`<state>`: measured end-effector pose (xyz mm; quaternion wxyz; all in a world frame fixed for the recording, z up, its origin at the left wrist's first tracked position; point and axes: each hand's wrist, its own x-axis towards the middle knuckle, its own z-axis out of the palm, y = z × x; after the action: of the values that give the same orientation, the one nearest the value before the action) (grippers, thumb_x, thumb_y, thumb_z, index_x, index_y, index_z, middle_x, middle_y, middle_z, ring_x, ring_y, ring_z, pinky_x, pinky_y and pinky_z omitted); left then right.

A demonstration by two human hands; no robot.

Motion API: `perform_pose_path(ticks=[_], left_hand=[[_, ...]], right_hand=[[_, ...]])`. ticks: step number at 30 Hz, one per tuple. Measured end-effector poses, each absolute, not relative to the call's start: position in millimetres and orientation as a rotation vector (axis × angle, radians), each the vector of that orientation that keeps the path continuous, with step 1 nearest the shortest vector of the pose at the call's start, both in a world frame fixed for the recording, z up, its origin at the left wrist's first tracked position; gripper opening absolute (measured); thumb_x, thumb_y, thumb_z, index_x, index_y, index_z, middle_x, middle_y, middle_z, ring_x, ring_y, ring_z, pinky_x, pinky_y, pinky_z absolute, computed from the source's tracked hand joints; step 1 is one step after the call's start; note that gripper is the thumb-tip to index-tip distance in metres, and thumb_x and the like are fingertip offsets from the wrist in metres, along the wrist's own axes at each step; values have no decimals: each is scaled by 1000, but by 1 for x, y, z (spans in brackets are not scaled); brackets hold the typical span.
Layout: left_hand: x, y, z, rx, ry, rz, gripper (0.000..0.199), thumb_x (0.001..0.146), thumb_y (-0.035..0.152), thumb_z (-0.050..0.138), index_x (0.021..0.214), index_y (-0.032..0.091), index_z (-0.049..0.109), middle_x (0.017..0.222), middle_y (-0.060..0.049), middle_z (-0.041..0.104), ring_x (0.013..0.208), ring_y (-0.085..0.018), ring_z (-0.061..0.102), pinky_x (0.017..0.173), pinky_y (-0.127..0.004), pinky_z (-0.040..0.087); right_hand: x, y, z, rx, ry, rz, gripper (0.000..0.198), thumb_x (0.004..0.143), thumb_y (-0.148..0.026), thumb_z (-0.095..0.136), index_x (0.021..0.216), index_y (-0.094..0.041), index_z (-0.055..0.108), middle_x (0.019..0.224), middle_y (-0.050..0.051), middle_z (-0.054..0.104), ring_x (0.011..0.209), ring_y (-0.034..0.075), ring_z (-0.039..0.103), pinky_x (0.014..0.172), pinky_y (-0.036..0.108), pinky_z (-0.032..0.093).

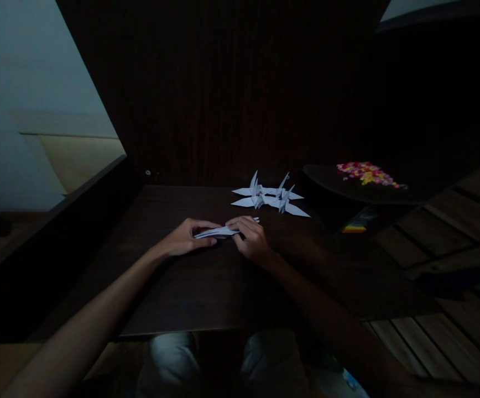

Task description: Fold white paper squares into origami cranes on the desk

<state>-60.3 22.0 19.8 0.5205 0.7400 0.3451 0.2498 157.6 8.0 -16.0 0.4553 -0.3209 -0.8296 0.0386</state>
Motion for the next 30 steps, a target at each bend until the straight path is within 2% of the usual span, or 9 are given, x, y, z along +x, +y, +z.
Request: perform_pose_path(ticks=[7,10,13,15,20,23,27,30], left_hand=[[-60,24,23,1765,963,556,40,73,39,67,108,18,69,104,-5,71,97,-23,61,88,-33,45],[-61,25,23,1719,972,496,39,72,37,68,105,17,69,96,-4,71,88,-20,62,79,-28,46],[-61,25,21,1633,959,401,30,72,37,68,93,16,71,81,-2,70,76,-17,61,70,-26,46],[-61,25,20,1571,941,380,27,71,38,70,86,15,71,76,-2,69,71,-16,60,68,-26,46],[-58,23,19,1430,898,400,33,73,42,70,89,13,72,80,-7,70,73,-17,63,67,-28,49],[-59,24,18,1406,889,407,34,76,44,68,91,13,72,80,-8,71,73,-17,63,67,-28,50],[-60,25,17,1429,872,411,32,77,43,67,89,14,72,80,-7,71,74,-17,63,68,-28,50],[-59,24,18,1433,872,419,30,76,42,67,86,13,72,78,-6,70,73,-16,62,68,-27,49]], right_hand=[[154,6,-11,-994,-2060,302,13,88,-26,54,91,-19,65,90,6,70,83,19,64,82,33,45],[153,6,-7,-1078,-2017,518,12,84,-26,60,91,-19,67,88,3,71,81,18,64,76,29,47],[154,7,-7,-1152,-1977,714,14,78,-25,65,89,-17,68,83,2,70,75,17,64,67,26,48],[154,9,-8,-1166,-1960,783,17,76,-24,66,90,-17,68,84,3,70,75,17,64,66,26,48],[155,10,-8,-1091,-1966,773,23,77,-23,65,100,-17,67,95,3,70,85,17,64,75,28,49],[154,9,-6,-1023,-2006,741,21,81,-26,63,98,-17,70,96,5,70,88,18,64,79,29,48],[153,10,-6,-1053,-1939,840,29,89,-36,51,93,-17,73,88,5,72,81,18,65,71,28,48],[154,11,-7,-1089,-1892,943,31,88,-39,53,92,-16,73,88,5,73,80,19,65,70,29,48]])
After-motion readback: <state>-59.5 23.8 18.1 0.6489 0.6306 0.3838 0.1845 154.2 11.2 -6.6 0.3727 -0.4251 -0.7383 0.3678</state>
